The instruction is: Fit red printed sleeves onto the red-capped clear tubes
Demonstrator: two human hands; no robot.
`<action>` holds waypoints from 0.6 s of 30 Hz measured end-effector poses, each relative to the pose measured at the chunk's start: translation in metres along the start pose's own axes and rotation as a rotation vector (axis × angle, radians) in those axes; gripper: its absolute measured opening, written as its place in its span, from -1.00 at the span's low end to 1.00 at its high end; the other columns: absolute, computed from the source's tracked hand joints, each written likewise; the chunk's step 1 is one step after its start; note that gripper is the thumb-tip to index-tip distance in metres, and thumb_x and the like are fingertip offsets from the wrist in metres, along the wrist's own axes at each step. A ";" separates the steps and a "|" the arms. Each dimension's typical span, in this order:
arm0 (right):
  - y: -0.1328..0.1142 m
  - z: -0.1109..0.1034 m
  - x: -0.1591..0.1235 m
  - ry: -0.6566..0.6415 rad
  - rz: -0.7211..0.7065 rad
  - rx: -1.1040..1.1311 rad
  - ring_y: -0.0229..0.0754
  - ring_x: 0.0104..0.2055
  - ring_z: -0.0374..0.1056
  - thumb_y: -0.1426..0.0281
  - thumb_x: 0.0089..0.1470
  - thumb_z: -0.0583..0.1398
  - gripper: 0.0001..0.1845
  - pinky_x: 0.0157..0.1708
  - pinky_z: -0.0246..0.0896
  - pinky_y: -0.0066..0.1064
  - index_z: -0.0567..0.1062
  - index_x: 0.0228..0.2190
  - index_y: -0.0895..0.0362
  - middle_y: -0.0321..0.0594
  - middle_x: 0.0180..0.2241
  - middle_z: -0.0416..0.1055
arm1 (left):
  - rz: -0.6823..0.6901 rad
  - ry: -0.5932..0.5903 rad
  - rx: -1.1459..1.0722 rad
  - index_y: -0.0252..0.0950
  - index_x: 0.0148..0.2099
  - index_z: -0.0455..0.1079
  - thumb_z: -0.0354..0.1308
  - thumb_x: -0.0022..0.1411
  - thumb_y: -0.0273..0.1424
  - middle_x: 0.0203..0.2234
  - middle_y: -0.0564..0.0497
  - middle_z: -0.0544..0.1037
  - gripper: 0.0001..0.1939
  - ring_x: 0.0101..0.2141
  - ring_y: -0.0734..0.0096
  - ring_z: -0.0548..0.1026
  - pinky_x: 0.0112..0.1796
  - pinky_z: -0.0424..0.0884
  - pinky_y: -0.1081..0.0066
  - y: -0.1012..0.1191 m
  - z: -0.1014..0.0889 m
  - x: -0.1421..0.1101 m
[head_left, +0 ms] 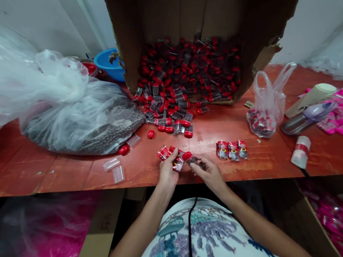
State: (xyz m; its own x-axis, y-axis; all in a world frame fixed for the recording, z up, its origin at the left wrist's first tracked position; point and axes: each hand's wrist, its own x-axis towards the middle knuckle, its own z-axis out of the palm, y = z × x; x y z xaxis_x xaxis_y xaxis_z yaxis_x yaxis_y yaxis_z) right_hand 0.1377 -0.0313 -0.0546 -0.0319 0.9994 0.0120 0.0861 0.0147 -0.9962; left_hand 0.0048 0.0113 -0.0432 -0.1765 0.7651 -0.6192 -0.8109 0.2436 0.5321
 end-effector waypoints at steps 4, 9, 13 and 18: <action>0.002 0.001 0.000 -0.013 0.046 0.005 -0.27 -0.43 0.32 0.26 0.02 0.21 -0.62 -0.47 0.35 -0.44 0.46 -0.09 0.07 -0.26 -0.36 0.35 | 0.031 -0.028 0.024 -0.40 -0.47 0.40 0.31 -0.11 -0.62 -0.59 0.04 0.51 -0.86 -0.57 0.47 0.48 -0.45 0.45 0.45 -0.002 -0.001 -0.002; -0.001 0.001 -0.001 -0.058 0.168 0.118 -0.29 -0.48 0.32 0.26 -0.02 0.24 -0.60 -0.56 0.32 -0.48 0.40 -0.11 0.07 -0.29 -0.38 0.42 | 0.085 -0.075 0.094 -0.39 -0.46 0.42 0.39 -0.20 -0.53 -0.60 0.05 0.51 -0.79 -0.58 0.49 0.46 -0.49 0.41 0.48 -0.003 -0.001 -0.005; -0.005 -0.002 0.000 0.003 0.152 0.168 -0.32 -0.47 0.32 0.25 -0.01 0.24 -0.63 -0.57 0.31 -0.52 0.41 -0.14 0.08 -0.29 -0.35 0.43 | 0.099 -0.205 0.204 -0.39 -0.48 0.43 0.43 -0.24 -0.45 -0.61 0.07 0.50 -0.75 -0.60 0.52 0.43 -0.54 0.35 0.51 -0.001 0.000 -0.009; -0.004 -0.008 0.002 0.002 0.144 0.172 -0.31 -0.45 0.31 0.25 -0.04 0.25 -0.62 -0.54 0.33 -0.51 0.46 -0.15 0.10 -0.31 -0.42 0.41 | 0.157 -0.261 0.339 -0.39 -0.46 0.45 0.44 -0.27 -0.44 -0.59 0.06 0.51 -0.72 -0.57 0.50 0.44 -0.48 0.35 0.50 -0.002 -0.001 -0.014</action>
State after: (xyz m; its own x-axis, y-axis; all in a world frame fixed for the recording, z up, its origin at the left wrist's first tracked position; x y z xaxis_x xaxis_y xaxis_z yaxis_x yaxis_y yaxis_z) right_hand 0.1453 -0.0290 -0.0495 -0.0292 0.9909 -0.1313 -0.0818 -0.1332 -0.9877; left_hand 0.0081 -0.0001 -0.0359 -0.1006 0.9224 -0.3729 -0.5494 0.2609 0.7937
